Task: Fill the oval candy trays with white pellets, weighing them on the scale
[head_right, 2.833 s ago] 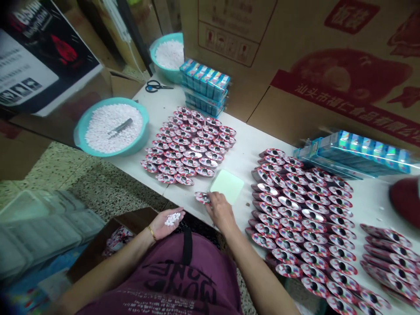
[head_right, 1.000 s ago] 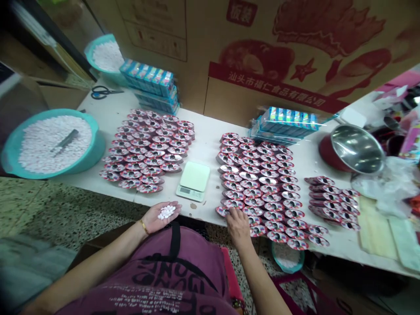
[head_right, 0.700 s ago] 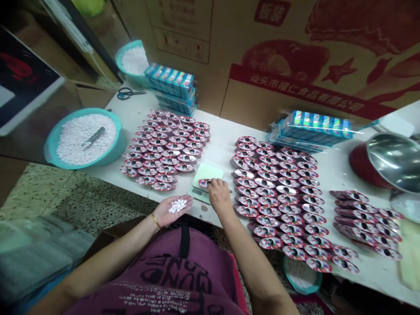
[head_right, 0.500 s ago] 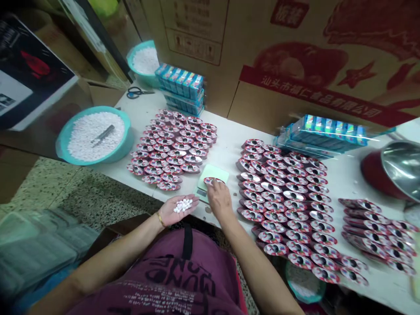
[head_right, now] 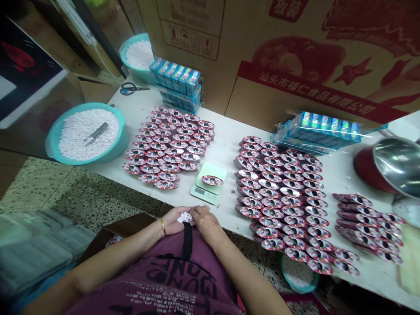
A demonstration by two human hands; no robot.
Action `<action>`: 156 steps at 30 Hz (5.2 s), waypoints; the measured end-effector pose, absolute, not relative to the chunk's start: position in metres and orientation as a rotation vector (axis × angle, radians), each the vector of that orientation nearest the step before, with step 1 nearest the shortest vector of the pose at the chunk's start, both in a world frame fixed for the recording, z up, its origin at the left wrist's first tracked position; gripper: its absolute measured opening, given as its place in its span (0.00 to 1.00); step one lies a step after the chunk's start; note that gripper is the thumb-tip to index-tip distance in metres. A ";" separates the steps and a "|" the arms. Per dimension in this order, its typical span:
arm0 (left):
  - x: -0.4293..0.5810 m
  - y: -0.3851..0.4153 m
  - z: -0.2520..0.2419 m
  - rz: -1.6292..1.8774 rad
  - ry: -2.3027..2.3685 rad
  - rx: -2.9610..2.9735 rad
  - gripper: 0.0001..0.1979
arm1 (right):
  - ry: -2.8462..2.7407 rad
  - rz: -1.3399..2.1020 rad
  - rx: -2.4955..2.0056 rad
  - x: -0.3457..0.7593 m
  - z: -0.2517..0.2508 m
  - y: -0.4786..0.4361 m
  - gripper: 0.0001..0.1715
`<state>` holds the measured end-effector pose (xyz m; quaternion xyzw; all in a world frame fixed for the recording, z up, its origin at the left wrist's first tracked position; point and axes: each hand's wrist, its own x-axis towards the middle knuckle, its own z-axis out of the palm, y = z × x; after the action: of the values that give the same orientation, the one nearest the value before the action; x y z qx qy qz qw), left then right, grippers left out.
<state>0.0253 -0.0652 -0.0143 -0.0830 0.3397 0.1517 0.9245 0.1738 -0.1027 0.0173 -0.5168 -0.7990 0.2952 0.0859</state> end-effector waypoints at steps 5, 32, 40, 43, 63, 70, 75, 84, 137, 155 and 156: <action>0.035 -0.062 -0.018 0.280 0.751 -0.138 0.07 | -2.271 0.915 -1.602 0.178 0.017 -0.099 0.10; 0.022 -0.052 -0.010 0.357 0.783 -0.117 0.12 | -1.389 1.054 -1.750 0.216 0.019 -0.067 0.11; 0.032 -0.064 -0.014 0.298 0.797 -0.121 0.03 | -1.875 1.029 -1.600 0.167 0.025 -0.102 0.11; 0.031 -0.065 -0.016 0.313 0.774 -0.110 0.05 | -1.878 1.024 -1.587 0.169 0.025 -0.104 0.12; 0.027 -0.054 -0.013 0.371 0.785 -0.151 0.12 | -1.883 0.666 -1.671 0.202 0.022 -0.061 0.18; 0.006 -0.049 -0.012 0.414 0.919 -0.145 0.09 | -2.174 0.451 -1.942 0.242 0.006 -0.005 0.21; -0.017 -0.048 -0.008 0.546 1.060 -0.136 0.08 | -2.006 0.210 -2.102 0.283 0.000 0.083 0.21; -0.051 -0.061 -0.015 0.622 1.278 -0.248 0.09 | -1.905 0.205 -2.198 0.308 -0.033 0.194 0.21; 0.058 -0.050 -0.009 0.326 0.756 -0.141 0.11 | -2.321 0.740 -1.461 0.211 0.013 -0.094 0.13; 0.043 -0.035 -0.003 0.457 0.766 -0.099 0.13 | -1.940 0.476 -1.806 0.238 0.015 -0.023 0.14; 0.042 -0.038 -0.003 0.448 0.756 -0.119 0.13 | -1.932 0.521 -1.755 0.231 0.017 -0.033 0.14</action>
<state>0.0423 -0.0376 -0.0030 -0.0576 0.3659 0.2169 0.9032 0.2314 -0.0334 0.0165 -0.6406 -0.7049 0.1903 0.2377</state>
